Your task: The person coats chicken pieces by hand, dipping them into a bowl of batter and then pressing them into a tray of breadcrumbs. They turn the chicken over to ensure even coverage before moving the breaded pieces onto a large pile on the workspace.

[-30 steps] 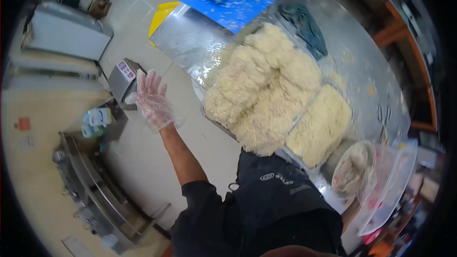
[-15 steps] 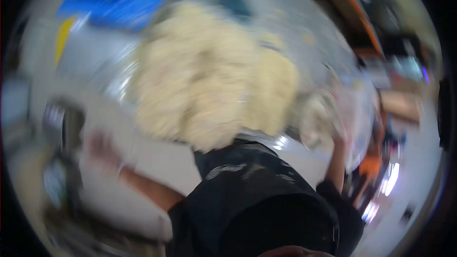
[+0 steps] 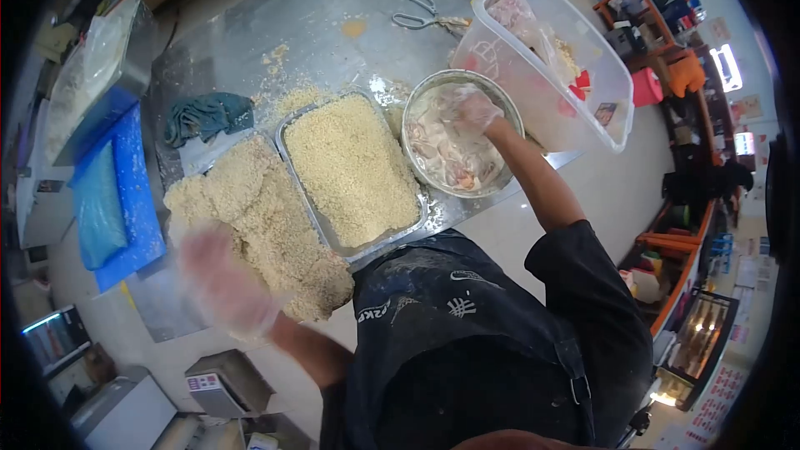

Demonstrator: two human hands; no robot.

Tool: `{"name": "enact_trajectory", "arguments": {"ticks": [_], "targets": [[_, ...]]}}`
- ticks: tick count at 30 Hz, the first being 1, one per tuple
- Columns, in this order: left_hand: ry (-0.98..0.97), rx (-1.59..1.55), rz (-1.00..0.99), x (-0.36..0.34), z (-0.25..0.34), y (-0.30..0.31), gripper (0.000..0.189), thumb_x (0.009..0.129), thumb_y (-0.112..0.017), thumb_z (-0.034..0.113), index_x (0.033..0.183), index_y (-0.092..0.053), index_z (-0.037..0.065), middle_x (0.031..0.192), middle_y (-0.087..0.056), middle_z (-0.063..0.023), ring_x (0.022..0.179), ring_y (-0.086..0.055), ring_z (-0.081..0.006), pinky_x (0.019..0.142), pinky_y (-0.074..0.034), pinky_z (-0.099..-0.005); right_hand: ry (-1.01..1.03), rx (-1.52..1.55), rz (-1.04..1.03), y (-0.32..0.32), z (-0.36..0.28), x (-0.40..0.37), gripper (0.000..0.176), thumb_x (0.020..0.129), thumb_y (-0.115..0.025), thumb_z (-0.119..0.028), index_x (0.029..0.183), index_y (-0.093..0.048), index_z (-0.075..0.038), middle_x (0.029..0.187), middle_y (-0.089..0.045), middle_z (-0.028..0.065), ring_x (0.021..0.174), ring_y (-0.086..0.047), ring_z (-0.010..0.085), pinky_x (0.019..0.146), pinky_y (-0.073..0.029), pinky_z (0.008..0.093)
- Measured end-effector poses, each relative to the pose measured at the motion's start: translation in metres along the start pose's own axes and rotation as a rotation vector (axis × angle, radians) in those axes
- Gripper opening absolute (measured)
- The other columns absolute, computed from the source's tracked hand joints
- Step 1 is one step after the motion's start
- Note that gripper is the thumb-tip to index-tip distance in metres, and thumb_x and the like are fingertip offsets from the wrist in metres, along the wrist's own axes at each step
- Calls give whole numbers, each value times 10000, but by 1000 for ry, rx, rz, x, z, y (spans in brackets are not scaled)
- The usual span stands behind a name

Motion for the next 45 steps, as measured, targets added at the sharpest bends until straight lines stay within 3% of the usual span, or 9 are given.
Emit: {"name": "enact_trajectory", "arguments": {"ticks": [3, 4, 8, 12, 15, 31, 34, 43, 45], "targets": [[-238, 569, -649, 4, -37, -135, 320, 950, -514, 190, 1203, -618, 25, 1214, -635, -147, 1130, -594, -278, 987, -447, -361, 54, 55, 116, -53, 8, 23, 209, 876, -523, -161, 960, -656, -24, 877, -651, 137, 801, -613, 278, 811, -495, 365], [273, 512, -820, 2, -17, -179, 365, 944, -519, 218, 1240, -583, 15, 1257, -605, -171, 1154, -571, -299, 1015, -420, -378, 74, -213, 51, -38, -7, 21, 205, 871, -520, -155, 948, -658, -25, 854, -646, 136, 779, -608, 278, 804, -494, 367], [-240, 827, -1063, -58, -118, -240, 586, 898, -546, 444, 1293, -530, 11, 1298, -540, -256, 1186, -532, -387, 1046, -380, -449, 51, -34, 12, -24, 17, 14, 235, 822, -563, -177, 971, -659, -22, 912, -663, 141, 812, -620, 278, 806, -500, 385], [-67, 957, -1247, -62, -87, -207, 620, 910, -501, 497, 1352, -490, 63, 1395, -464, -210, 1294, -438, -364, 1102, -314, -470, -22, 1479, 198, -41, 57, -36, 481, 783, -684, -147, 1236, -580, -22, 1168, -635, 127, 1024, -615, 228, 931, -480, 351], [-116, 1007, -1328, -77, -81, -184, 622, 908, -496, 517, 1367, -489, 98, 1436, -437, -175, 1323, -412, -345, 1109, -297, -485, -219, 1636, 162, 19, 18, -77, 543, 783, -714, -101, 1289, -538, -22, 1236, -611, 106, 1118, -582, 206, 1001, -455, 351], [167, 1005, -712, -122, -31, -127, 968, 825, -617, 557, 1431, -277, -117, 1482, -318, -291, 1374, -309, -436, 1121, -237, -513, 824, 557, 617, 77, -148, 0, 366, 790, -600, 35, 1131, -652, -85, 1138, -667, 83, 1027, -644, 221, 951, -513, 346], [307, 1200, -1032, -124, -42, -142, 957, 847, -615, 484, 1453, -196, -127, 1509, -260, -302, 1397, -274, -436, 1124, -247, -501, 576, 512, 40, 49, -165, -11, 301, 851, -613, -68, 1144, -669, -107, 1156, -668, 66, 1064, -628, 201, 950, -506, 342], [297, 608, -440, -84, -72, -148, 871, 780, -685, 496, 1376, -355, -46, 1376, -436, -273, 1259, -463, -411, 997, -444, -444, 201, 692, 439, 44, -97, -85, 307, 788, -708, -181, 1092, -704, -137, 1138, -674, 34, 1138, -593, 234, 1069, -401, 418], [522, 867, -685, -49, -54, -165, 1010, 728, -721, 547, 1413, -293, -59, 1418, -389, -278, 1301, -418, -405, 1043, -403, -434, 188, 558, 465, 16, -79, -105, 324, 779, -717, -188, 1099, -703, -141, 1133, -676, 37, 1149, -586, 247, 1073, -390, 433]]}}
Point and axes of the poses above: each hand's wrist, its own x-axis towards the middle knuckle, its own y-axis out of the back of the hand, z = x × y, the point moved 2 cm from there along x, towards the middle knuckle
